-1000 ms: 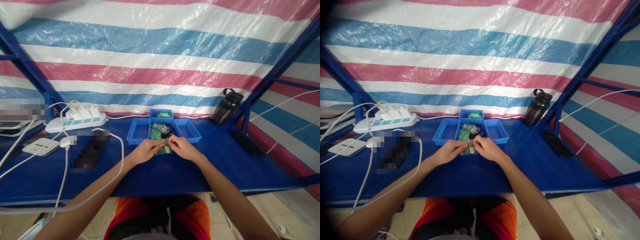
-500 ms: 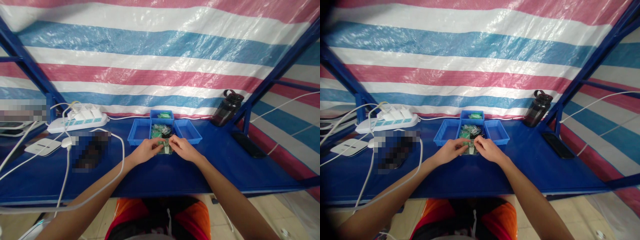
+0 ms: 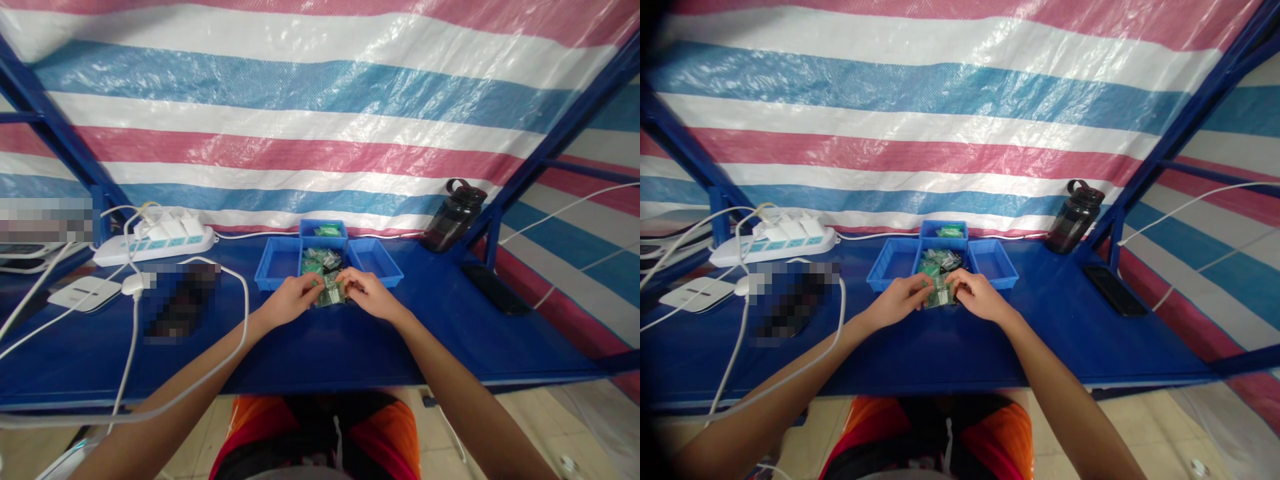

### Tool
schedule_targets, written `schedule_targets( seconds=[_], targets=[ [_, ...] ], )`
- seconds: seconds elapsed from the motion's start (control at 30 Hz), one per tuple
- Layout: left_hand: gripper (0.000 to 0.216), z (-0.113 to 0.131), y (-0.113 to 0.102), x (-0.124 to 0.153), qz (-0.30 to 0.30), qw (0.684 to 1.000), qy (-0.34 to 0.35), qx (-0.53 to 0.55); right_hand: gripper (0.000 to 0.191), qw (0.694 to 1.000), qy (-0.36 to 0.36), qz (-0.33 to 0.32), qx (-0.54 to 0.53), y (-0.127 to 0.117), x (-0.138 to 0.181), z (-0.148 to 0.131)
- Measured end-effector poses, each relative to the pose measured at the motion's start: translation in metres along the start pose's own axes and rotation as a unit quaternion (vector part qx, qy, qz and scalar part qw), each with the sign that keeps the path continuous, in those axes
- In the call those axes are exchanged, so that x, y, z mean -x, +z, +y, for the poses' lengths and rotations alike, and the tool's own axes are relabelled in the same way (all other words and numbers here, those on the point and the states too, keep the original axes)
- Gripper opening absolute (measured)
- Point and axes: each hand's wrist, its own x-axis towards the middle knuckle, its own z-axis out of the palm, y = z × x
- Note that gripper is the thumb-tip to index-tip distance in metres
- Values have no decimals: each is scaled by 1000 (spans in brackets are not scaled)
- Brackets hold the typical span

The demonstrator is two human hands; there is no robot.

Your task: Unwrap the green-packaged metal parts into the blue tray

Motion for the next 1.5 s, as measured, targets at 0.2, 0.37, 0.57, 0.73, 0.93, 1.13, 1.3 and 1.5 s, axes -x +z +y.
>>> schedule_targets(
  seconds=[0.2, 0.37, 0.57, 0.73, 0.93, 1.13, 1.3, 1.5],
  targets=[
    [24, -1, 1, -1, 4, 1000, -11, 28, 21, 999, -13, 11, 51, 2, -1, 0],
    [36, 7, -3, 0, -7, 999, -10, 41, 15, 997, 6, 27, 78, 0, -1, -1],
    [34, 11, -8, 3, -37, 998, 9, 53, 26, 995, 9, 31, 96, -1, -1, -2],
    [23, 4, -3, 1, -4, 1000, 20, -8, 28, 993, 0, 27, 118, 0, 0, -2],
    [23, -5, 3, -3, 44, 999, 16, -26, 25, 991, -9, 30, 129, -2, 1, -3],
    [22, -7, 3, -3, 52, 999, 16, -9, 29, 986, -26, 39, 158, 0, 2, -4],
    [41, -5, 1, -4, 59, 998, 7, 25, 17, 984, -46, 47, 164, 1, 1, -4],
    [60, -5, 3, -3, 72, 996, 5, 60, 51, 996, -12, 55, 71, 3, 1, -2]
  ],
)
